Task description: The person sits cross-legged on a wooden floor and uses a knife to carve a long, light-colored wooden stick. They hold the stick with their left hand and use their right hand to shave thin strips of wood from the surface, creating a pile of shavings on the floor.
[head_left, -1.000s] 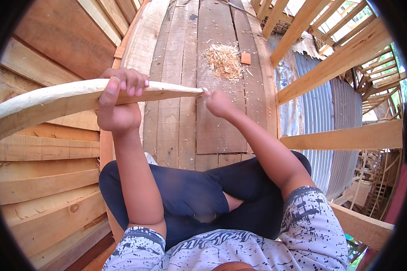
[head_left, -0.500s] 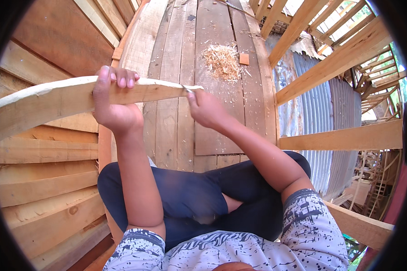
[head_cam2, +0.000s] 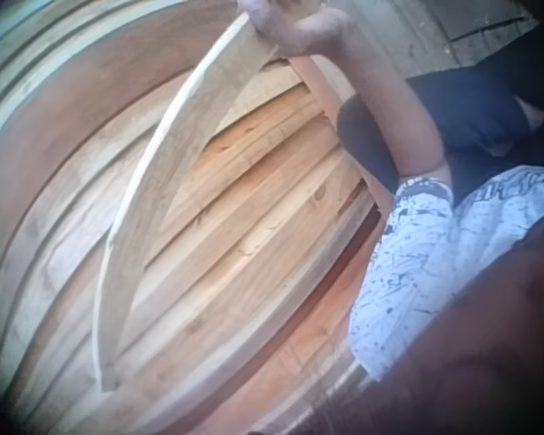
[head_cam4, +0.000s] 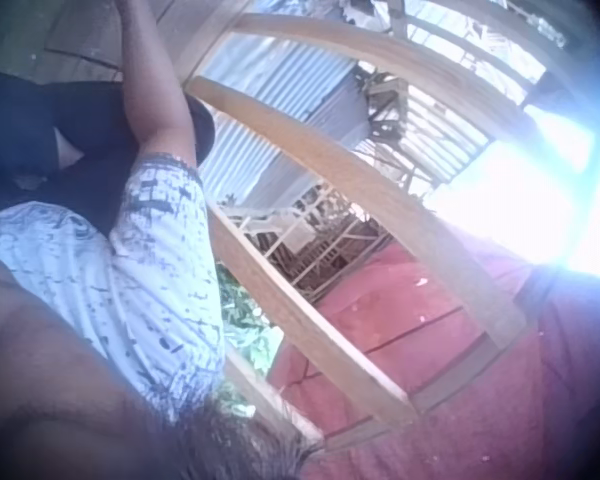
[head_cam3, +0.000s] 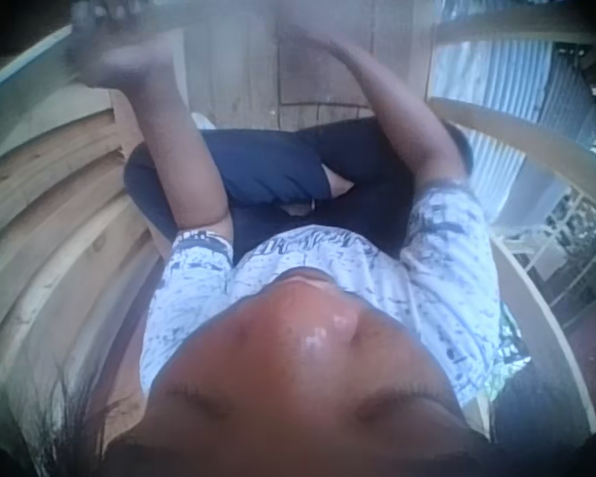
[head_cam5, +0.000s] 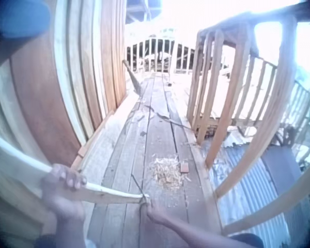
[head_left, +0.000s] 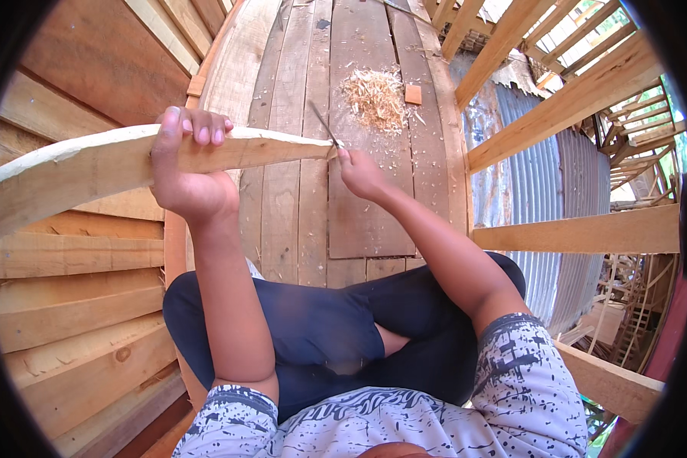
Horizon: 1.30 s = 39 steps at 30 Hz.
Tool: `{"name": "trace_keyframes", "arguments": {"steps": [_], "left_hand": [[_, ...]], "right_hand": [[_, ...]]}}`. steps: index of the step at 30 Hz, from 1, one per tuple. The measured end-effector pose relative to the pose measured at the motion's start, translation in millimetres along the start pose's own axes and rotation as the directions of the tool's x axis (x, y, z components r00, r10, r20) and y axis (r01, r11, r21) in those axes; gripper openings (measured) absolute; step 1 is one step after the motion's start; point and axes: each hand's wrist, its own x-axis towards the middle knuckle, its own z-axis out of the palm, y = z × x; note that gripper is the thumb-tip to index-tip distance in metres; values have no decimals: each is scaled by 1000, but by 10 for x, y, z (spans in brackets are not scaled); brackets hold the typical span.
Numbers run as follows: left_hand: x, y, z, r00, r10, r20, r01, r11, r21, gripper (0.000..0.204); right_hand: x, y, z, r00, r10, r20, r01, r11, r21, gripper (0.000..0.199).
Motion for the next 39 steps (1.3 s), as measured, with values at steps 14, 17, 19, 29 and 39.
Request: {"name": "trace_keyframes", "arguments": {"steps": [14,17,19,29,39], "left_hand": [[0,62,-52,999,23,-33,-22,999,25,26],[-14,75,-42,1000,14,-17,-14,1000,17,25],[-11,53,-53,996,10,83,-11,1000,18,24],[78,13,-312,869,55,492,-7,995,-99,23],[93,-15,-340,824,34,565,10,997,-76,25]], "right_hand": [[-258,-619,-89,995,-38,92,55,981,-188,44],[-319,-843,-176,981,-147,124,156,986,-66,45],[-105,-397,-178,992,52,117,-42,996,-84,43],[-11,-124,-373,966,162,200,-107,960,-260,45],[42,92,-415,983,35,183,16,963,-268,43]]}}
